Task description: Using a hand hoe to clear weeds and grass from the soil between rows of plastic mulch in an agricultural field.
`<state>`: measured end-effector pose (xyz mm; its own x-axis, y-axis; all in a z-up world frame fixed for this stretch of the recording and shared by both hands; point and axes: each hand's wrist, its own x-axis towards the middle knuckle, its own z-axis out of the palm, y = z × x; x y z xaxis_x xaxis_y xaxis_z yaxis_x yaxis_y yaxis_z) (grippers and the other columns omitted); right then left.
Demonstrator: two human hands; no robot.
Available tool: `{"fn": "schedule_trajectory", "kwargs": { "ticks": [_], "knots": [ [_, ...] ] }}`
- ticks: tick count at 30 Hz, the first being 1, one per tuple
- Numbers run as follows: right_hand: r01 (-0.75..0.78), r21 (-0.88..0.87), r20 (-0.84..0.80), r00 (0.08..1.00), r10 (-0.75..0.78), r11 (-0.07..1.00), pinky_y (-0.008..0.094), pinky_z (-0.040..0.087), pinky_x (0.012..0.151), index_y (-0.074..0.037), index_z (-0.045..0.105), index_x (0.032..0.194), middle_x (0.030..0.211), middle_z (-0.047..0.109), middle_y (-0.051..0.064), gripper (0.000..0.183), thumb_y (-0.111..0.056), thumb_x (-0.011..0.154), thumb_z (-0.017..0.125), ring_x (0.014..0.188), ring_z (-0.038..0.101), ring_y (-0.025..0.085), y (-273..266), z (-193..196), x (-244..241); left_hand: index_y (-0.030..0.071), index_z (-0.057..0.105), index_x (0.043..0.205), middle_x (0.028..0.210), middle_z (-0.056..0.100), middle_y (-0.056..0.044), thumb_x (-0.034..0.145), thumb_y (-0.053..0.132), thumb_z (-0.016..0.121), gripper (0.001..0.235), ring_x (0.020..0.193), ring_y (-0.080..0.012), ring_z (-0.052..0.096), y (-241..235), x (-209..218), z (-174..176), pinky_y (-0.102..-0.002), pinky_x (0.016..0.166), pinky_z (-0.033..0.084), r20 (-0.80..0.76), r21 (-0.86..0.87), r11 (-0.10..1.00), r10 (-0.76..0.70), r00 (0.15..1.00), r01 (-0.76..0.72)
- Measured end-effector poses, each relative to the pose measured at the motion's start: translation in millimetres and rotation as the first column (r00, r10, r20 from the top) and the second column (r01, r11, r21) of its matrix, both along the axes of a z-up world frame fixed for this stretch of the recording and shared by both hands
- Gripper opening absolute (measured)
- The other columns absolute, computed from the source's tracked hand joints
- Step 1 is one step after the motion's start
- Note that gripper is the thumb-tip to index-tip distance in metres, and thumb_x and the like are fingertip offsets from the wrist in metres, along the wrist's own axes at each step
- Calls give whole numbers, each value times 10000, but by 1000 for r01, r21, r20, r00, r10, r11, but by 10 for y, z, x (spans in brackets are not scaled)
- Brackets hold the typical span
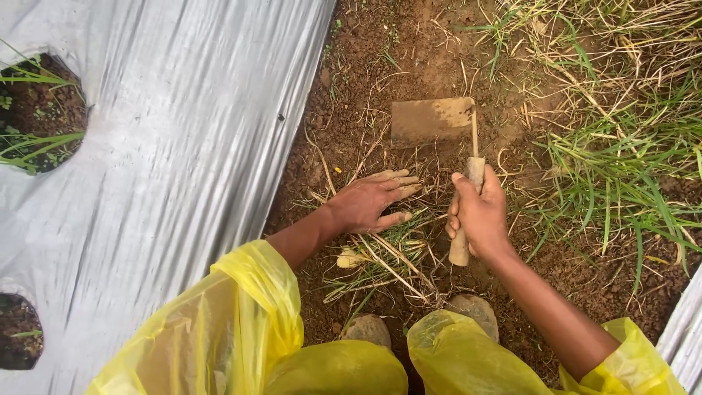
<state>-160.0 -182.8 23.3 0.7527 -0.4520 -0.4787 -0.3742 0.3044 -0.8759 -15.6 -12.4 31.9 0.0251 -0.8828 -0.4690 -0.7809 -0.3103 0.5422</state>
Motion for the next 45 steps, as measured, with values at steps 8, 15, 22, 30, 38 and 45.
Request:
{"fn": "schedule_trajectory", "kwargs": {
  "ticks": [8, 15, 22, 30, 38, 45],
  "knots": [
    [27, -147, 68, 998, -17, 989, 234, 459, 326, -15, 440, 1285, 615, 478, -26, 206, -89, 1093, 439, 398, 473, 83, -448, 68, 487, 106, 481, 1483, 1403, 587, -223, 1033, 452, 455, 568, 1443, -345, 444, 132, 30, -97, -469, 1263, 249, -167, -25, 972, 227, 959, -235],
    [252, 55, 190, 947, -258, 966, 242, 317, 251, -134, 477, 1056, 578, 473, -14, 56, -122, 1073, 529, 368, 385, 89, -434, 74, 1472, 210, 423, 1505, 1616, 338, -162, 998, 448, 429, 560, 1510, -333, 284, 274, -72, -611, -552, 1225, 199, -118, 35, 953, 304, 945, -302],
    [42, -42, 38, 998, -40, 998, 232, 445, 297, 28, 372, 1413, 565, 444, -64, 389, -143, 1072, 445, 365, 448, 65, -219, -252, 1128, 67, 523, 1446, 1424, 577, -228, 1023, 288, 507, 477, 1452, -345, 433, 257, 56, -72, -492, 1230, 300, -219, -22, 950, 300, 929, -312],
    [91, -61, 118, 990, -83, 994, 227, 468, 318, 24, 342, 1485, 577, 457, -60, 458, -183, 1096, 466, 384, 472, 66, -394, -181, 1271, 60, 537, 1435, 1436, 560, -256, 1019, 284, 508, 473, 1445, -391, 433, 288, 11, -230, -531, 1221, 296, -179, -78, 950, 285, 942, -302],
    [-121, 48, -148, 981, 127, 992, 259, 427, 279, 59, 346, 1447, 598, 462, -19, 422, -136, 1078, 405, 353, 447, 103, 21, -34, 446, 62, 347, 1572, 1668, 256, -173, 1066, 467, 414, 651, 1567, -319, 147, 169, 217, -148, -470, 1282, 96, 256, -168, 969, 219, 942, -180],
    [-176, 4, -143, 974, 175, 984, 276, 429, 262, 98, 388, 1399, 567, 457, 24, 397, -74, 1047, 451, 328, 447, 121, -140, 170, 128, 29, 349, 1549, 1590, 377, -244, 1058, 518, 283, 696, 1519, -384, 289, 113, 94, 79, -535, 1268, 185, -16, 31, 990, 135, 991, -134]
  ]
}}
